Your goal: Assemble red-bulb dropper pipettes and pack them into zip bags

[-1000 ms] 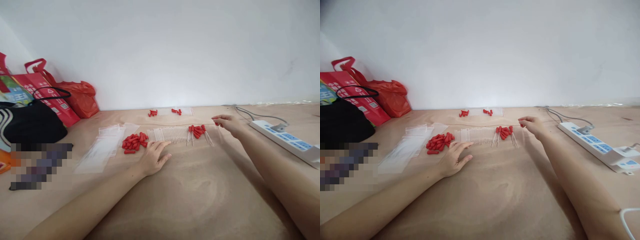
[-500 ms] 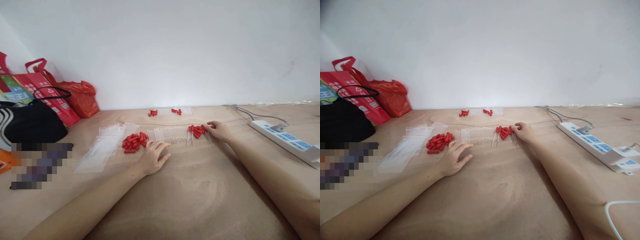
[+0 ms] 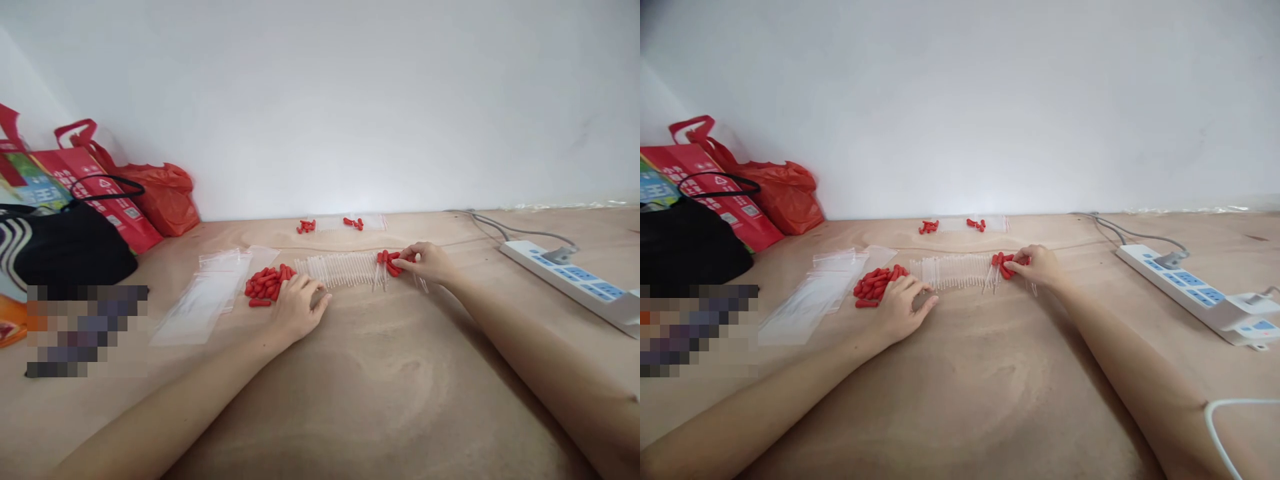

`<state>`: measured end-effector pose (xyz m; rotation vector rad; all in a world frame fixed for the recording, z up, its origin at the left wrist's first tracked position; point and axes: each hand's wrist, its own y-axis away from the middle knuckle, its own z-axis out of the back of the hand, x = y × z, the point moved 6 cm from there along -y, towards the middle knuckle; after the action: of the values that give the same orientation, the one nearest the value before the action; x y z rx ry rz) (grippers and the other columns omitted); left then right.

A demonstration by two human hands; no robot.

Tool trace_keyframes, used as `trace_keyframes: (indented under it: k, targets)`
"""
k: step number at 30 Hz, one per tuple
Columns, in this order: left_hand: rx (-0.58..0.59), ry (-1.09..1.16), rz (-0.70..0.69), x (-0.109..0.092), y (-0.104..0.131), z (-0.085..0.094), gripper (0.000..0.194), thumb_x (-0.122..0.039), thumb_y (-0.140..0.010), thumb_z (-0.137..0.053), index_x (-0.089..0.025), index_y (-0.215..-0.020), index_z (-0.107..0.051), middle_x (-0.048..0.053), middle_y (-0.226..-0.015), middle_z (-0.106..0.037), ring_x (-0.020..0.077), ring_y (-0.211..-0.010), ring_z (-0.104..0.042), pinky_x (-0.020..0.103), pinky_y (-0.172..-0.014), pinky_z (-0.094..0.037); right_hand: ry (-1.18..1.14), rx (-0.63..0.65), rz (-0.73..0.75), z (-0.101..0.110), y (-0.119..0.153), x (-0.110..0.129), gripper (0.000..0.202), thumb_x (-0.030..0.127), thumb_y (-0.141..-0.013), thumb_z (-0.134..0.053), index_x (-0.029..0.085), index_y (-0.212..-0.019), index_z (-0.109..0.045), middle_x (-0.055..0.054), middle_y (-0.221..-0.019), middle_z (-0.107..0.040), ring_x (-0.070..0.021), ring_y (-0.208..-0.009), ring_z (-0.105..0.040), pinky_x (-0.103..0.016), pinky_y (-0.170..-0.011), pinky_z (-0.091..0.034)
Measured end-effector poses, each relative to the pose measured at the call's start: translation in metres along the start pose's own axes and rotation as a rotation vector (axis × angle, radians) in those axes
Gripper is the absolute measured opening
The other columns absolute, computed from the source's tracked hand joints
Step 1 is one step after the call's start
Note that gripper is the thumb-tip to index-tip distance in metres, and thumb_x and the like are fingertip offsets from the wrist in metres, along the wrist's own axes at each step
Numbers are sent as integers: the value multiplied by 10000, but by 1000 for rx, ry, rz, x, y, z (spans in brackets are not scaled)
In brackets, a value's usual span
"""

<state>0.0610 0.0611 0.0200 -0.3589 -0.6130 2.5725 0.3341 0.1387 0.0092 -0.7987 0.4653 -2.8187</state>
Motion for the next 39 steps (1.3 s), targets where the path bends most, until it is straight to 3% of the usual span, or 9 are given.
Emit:
trace_keyframes:
  k: [5,10,13,16,20,23,32,37,39]
  targets:
    - [18,-186,189,25,-28,7,257,-425,-719,-539,-181,-783,-591,85,-852,-568,276,-871,-497,415,-751,-343,21,9,-87,-4,2,2,252,437,-657,-561,199,-651,-644,-24,-679,-644,-153,-614,-557,-254,-540,-365]
    - [138,-243,370,47,-58,-1,387,-541,-655,-529,-175,-712,-642,140,-944,-555,338,-965,-445,453,-804,-303,-6,-131,-122,10,3,9,219,390,-669,-558,185,-621,-617,-36,-648,-628,-157,-602,-554,-261,-546,-374]
    - [222,-267,456,54,-66,-12,405,-542,-639,-524,-164,-699,-657,163,-983,-549,353,-992,-430,449,-806,-303,-77,-206,-13,10,9,29,210,379,-690,-552,187,-622,-603,-37,-654,-614,-161,-631,-546,-272,-582,-387]
    - [238,-282,493,58,-68,-18,424,-512,-645,-512,-136,-768,-664,193,-1003,-546,362,-1007,-422,447,-799,-311,-147,-226,177,-2,23,61,209,360,-726,-537,191,-612,-587,-32,-628,-586,-160,-633,-521,-287,-611,-388]
    - [246,-295,521,61,-67,-21,399,-443,-677,-479,-115,-807,-665,207,-1010,-554,366,-1007,-431,452,-792,-317,-116,-119,416,-28,48,104,162,315,-750,-535,190,-666,-594,-36,-647,-575,-162,-655,-491,-303,-646,-363]
    - [253,-299,533,63,-67,-23,410,-431,-686,-465,-100,-823,-664,214,-1010,-560,366,-1005,-440,453,-791,-320,-2,-43,476,-38,59,118,164,324,-771,-516,185,-726,-589,-46,-704,-587,-180,-713,-481,-322,-676,-327]
    - [238,-281,524,63,-66,-22,341,-401,-682,-490,-121,-771,-662,196,-990,-577,372,-991,-455,472,-771,-338,190,-71,421,-32,58,103,170,322,-811,-445,184,-768,-534,-46,-685,-601,-197,-717,-495,-326,-668,-262]
    - [204,-239,445,48,-69,-3,260,-339,-719,-475,-138,-648,-624,173,-923,-581,370,-966,-470,476,-757,-346,216,-152,361,-23,59,93,157,304,-801,-443,189,-727,-521,-38,-633,-589,-196,-682,-500,-342,-698,-280]
    - [192,-202,363,35,-67,5,237,-309,-761,-446,-155,-669,-600,132,-903,-587,318,-931,-499,441,-769,-356,188,-172,346,-21,59,91,159,300,-799,-446,189,-711,-520,-41,-634,-583,-194,-670,-498,-347,-701,-295]
